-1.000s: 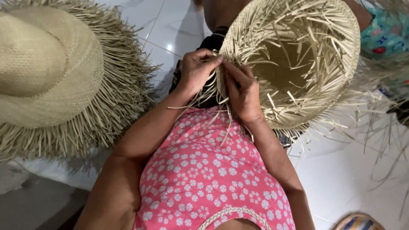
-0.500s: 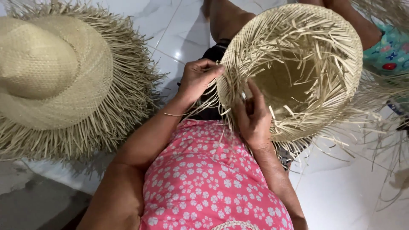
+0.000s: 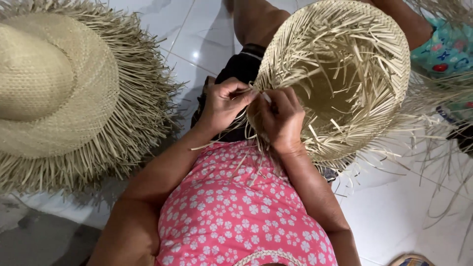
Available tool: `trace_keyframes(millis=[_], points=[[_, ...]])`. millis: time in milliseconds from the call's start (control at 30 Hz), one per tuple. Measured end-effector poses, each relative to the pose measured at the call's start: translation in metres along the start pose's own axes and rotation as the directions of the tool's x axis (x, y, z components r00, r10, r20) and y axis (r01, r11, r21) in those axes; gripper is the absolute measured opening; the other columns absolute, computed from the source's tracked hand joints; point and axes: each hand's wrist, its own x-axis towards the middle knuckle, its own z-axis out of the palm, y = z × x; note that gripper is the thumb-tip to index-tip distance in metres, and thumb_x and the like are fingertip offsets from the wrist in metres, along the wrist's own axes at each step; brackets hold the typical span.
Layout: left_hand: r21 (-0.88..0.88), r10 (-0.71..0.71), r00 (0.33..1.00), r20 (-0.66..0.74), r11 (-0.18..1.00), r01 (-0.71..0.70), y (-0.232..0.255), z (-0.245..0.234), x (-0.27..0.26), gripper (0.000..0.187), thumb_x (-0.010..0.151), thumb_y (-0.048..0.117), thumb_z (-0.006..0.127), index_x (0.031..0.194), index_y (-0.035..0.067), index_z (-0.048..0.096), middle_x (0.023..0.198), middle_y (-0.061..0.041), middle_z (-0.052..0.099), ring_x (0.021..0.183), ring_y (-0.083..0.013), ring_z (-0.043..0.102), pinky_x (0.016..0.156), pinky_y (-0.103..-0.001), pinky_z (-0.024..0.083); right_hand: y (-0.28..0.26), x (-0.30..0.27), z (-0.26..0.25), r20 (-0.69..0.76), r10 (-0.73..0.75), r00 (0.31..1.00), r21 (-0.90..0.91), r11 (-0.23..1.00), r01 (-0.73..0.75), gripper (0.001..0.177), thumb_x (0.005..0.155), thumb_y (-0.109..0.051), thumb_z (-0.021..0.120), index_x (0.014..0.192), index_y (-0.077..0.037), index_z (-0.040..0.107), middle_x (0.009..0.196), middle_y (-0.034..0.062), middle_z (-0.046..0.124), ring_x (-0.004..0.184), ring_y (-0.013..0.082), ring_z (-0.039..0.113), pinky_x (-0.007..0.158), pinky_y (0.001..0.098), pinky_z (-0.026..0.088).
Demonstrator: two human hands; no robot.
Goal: A person is finishing a handmade straw hat by weaving loose straw strands into the brim.
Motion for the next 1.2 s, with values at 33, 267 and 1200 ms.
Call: trace_keyframes(millis=[33, 267, 1200], points=[[-0.003, -0.001, 1.0, -0.004, 1.0, 0.001, 0.001, 0.001, -0.001, 0.01, 0.092, 0.005, 0.08, 0.084, -0.001, 0.076, 0.068, -0.01, 0.069, 0.064, -0.0094, 0.061, 0.06, -0.025, 0.049, -0.001, -0.002, 0.001, 0.004, -0.001, 1.0, -0.001, 1.0, 0.001, 0.008, 0.091, -0.011, 0.082, 0.096, -0.007, 0.077, 0.086, 0.0074, 0.065, 0.069, 0.0282, 0.068, 0.057, 0.036, 0.054], [-0.025, 0.015, 0.998, -0.056, 1.0, -0.016, -0.01, 0.002, -0.003, 0.008, 0.091, 0.005, 0.081, 0.088, -0.001, 0.077, 0.074, -0.009, 0.069, 0.072, -0.0109, 0.065, 0.065, -0.028, 0.054, -0.004, 0.001, 0.004, -0.036, -0.081, 0.996, -0.163, 0.984, 0.074, 0.016, 0.085, -0.012, 0.082, 0.1, -0.014, 0.078, 0.093, 0.0032, 0.069, 0.073, 0.0289, 0.072, 0.062, 0.0401, 0.06], [0.154, -0.214, 0.967, 0.141, 0.969, 0.192, -0.024, -0.024, 0.009, 0.015, 0.099, 0.02, 0.074, 0.092, 0.007, 0.078, 0.074, -0.004, 0.07, 0.07, -0.009, 0.062, 0.061, -0.024, 0.051, 0.023, -0.023, 0.017, 0.174, 0.226, 0.958, 0.053, 0.97, -0.238, 0.009, 0.087, -0.015, 0.072, 0.087, -0.008, 0.066, 0.08, 0.0142, 0.065, 0.079, 0.0432, 0.069, 0.067, 0.0523, 0.056]])
